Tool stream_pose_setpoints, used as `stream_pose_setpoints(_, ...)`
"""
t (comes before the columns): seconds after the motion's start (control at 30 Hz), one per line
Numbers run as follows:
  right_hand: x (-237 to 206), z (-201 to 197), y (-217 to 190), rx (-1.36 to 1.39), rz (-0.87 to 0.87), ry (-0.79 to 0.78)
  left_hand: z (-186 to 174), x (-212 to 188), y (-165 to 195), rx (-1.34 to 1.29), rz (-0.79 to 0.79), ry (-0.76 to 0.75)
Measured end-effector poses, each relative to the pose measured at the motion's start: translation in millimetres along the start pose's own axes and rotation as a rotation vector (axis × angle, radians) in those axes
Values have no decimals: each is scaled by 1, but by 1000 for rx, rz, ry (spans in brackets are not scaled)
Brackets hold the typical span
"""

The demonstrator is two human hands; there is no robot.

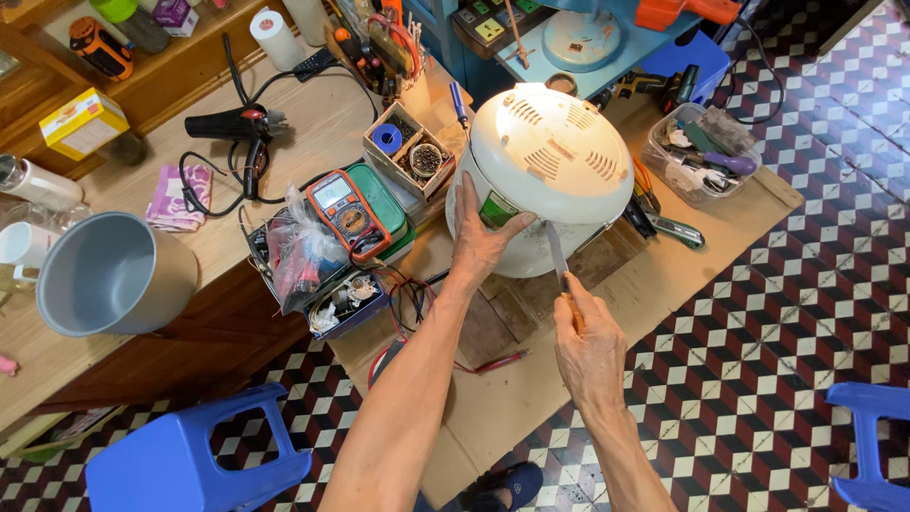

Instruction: The person uses a flathead screwdriver to pry open the casing of a white rice cooker on a workbench. They repeatedly insert the tool into seams around the body and bottom, rotate the cooker, and attempt to separate the shell from the base.

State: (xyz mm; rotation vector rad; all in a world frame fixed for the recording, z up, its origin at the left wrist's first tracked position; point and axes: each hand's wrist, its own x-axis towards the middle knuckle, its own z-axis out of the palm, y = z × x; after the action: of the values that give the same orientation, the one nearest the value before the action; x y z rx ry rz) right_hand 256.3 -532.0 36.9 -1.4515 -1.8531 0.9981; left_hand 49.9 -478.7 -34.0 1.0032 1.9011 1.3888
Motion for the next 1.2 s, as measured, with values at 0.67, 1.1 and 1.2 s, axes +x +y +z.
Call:
stream_pose_setpoints(0.67, -5, 76, -86, -23, 192, 138, -53, 19, -5, 27, -28, -2)
stream_pose_setpoints(1.1, -13, 124, -147, -524, 182, 246, -92, 20, 8, 14, -10, 35)
stream_pose_setpoints(1.2, -1, 110, -158, -537, 142, 188, -92, 22, 13, -3, 1, 34)
